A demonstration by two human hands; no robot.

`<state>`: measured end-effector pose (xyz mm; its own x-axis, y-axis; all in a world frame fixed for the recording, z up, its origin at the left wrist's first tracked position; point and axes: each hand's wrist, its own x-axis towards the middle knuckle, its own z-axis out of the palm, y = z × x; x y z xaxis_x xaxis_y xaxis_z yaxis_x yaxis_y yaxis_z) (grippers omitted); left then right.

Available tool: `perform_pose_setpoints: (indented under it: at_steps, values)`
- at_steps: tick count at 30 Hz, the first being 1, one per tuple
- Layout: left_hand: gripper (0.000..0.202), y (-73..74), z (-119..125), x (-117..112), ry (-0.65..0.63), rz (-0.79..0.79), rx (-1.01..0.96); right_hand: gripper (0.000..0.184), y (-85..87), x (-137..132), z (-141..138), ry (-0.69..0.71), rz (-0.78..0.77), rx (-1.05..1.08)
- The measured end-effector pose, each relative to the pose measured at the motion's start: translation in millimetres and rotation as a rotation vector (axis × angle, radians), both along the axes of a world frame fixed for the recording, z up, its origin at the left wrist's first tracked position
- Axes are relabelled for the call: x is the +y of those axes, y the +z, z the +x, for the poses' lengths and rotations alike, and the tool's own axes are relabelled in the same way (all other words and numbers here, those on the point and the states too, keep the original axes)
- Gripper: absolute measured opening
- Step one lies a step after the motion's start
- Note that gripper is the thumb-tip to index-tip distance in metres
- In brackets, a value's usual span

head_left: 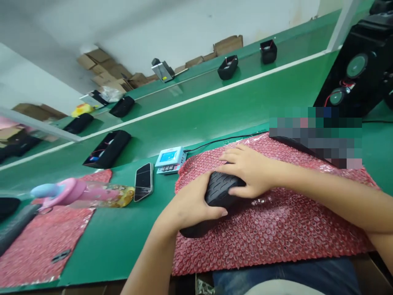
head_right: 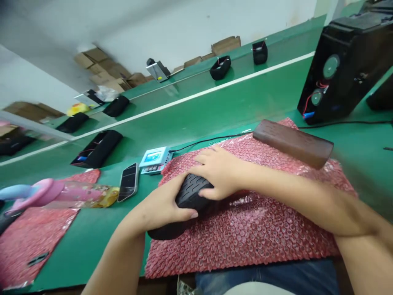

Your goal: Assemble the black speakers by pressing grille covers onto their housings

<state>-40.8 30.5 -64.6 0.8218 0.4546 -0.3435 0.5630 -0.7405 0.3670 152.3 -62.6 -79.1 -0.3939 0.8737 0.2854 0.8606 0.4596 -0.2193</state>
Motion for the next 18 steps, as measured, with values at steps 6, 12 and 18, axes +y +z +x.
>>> perform_pose_setpoints:
  at_steps: [6, 12, 18]
  values:
    - [0.073, -0.2, 3.2, 12.4, -0.032, -0.012, 0.005, 0.07, -6.7, -10.9, -4.7, -0.091, -0.09, -0.092]
    - [0.074, 1.8, 0.6, -6.8, -0.054, 0.168, 0.006, 0.071, -9.9, -18.4, -13.2, -0.082, -0.026, -0.19]
    - [0.078, -12.2, 0.2, -34.8, -0.022, 0.437, -0.011, 0.075, -13.5, -25.1, -18.5, -0.082, 0.025, -0.279]
